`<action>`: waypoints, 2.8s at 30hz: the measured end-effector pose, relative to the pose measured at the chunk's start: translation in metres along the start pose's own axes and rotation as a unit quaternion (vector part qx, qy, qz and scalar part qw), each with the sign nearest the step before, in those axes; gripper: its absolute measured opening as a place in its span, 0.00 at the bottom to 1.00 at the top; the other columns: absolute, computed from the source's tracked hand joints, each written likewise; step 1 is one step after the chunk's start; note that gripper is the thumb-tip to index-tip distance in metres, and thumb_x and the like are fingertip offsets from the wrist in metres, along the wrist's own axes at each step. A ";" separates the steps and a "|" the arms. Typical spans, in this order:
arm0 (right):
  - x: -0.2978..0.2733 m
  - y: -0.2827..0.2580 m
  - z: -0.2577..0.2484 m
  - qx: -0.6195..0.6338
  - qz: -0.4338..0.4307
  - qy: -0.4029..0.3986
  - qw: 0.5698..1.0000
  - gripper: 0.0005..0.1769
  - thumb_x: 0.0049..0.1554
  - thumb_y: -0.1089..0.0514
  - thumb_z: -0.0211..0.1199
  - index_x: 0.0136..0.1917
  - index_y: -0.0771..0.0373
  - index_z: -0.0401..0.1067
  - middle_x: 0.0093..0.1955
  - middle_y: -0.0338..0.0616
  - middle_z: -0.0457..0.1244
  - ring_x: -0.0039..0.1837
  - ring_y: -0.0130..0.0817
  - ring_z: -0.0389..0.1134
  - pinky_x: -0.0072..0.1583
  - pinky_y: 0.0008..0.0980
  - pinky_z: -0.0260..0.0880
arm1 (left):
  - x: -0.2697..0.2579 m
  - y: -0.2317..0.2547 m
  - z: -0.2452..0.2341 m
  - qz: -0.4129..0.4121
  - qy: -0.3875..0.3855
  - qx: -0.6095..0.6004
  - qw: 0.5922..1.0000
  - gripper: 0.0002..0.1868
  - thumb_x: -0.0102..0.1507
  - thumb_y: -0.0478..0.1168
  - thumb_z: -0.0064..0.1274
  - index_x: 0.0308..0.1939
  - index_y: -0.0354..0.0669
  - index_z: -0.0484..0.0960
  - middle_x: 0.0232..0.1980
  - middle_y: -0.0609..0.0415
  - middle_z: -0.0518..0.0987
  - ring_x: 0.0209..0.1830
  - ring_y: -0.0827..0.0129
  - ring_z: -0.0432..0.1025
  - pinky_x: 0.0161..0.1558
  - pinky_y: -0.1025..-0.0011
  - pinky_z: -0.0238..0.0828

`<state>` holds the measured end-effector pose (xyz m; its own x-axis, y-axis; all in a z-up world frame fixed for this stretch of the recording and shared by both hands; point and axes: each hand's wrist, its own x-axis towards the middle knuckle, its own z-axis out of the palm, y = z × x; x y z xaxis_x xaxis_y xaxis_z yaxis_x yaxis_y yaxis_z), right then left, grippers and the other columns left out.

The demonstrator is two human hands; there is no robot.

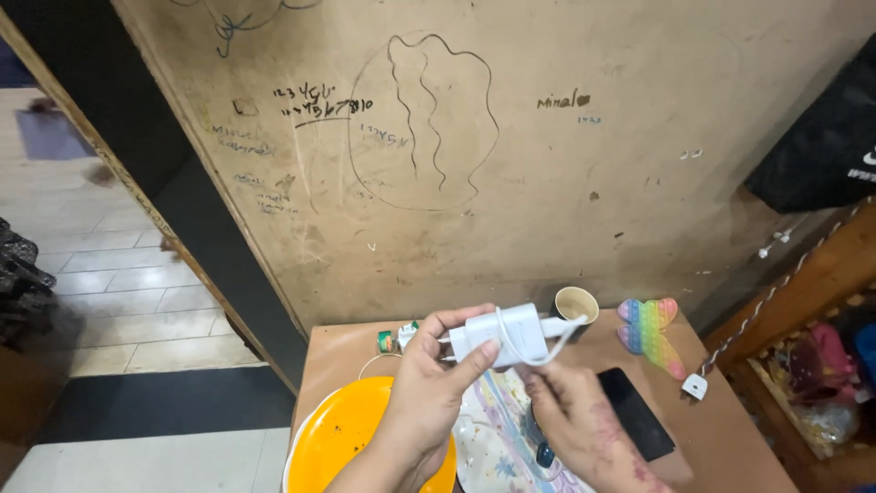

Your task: Tidying a phone charger cable and moving a coffee mug.

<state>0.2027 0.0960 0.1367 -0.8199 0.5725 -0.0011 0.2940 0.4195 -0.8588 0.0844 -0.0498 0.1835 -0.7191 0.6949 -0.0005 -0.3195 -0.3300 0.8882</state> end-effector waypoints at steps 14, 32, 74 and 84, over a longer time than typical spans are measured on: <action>-0.038 -0.062 -0.016 -0.148 -0.042 -0.114 0.982 0.13 0.55 0.50 0.64 0.46 0.60 0.80 0.34 0.50 0.71 0.37 0.42 0.74 0.43 0.38 0.72 | -0.005 -0.015 -0.018 0.049 -0.056 0.338 0.938 0.18 0.59 0.33 0.63 0.51 0.41 0.74 0.50 0.55 0.82 0.46 0.72 0.79 0.44 0.73 0.78; -0.027 -0.005 -0.029 0.090 -0.059 -0.079 0.991 0.08 0.51 0.61 0.71 0.44 0.65 0.78 0.36 0.37 0.70 0.41 0.21 0.68 0.44 0.27 0.70 | -0.023 -0.027 -0.055 -0.142 -0.248 0.127 0.950 0.21 0.61 0.30 0.61 0.57 0.40 0.76 0.49 0.55 0.81 0.50 0.72 0.75 0.55 0.69 0.77; -0.007 -0.007 0.023 -0.147 -0.031 -0.123 0.981 0.08 0.54 0.58 0.64 0.47 0.61 0.78 0.39 0.50 0.71 0.43 0.44 0.74 0.47 0.40 0.72 | -0.009 -0.025 -0.063 0.165 -0.178 0.457 0.856 0.22 0.56 0.26 0.57 0.54 0.44 0.80 0.55 0.46 0.76 0.59 0.50 0.73 0.56 0.63 0.73; -0.008 -0.004 0.036 -0.115 -0.061 -0.077 0.988 0.10 0.54 0.54 0.67 0.45 0.62 0.75 0.41 0.48 0.67 0.42 0.41 0.70 0.46 0.38 0.70 | -0.001 -0.048 -0.066 0.145 -0.119 0.474 0.860 0.20 0.49 0.37 0.71 0.45 0.44 0.84 0.48 0.51 0.81 0.50 0.54 0.77 0.48 0.63 0.75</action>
<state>0.1900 0.0644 0.1217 -0.9163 0.4005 0.0019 0.2772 0.6377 -0.7187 0.0604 -0.0766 0.1104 -0.5020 0.8191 0.2775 0.5792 0.0802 0.8112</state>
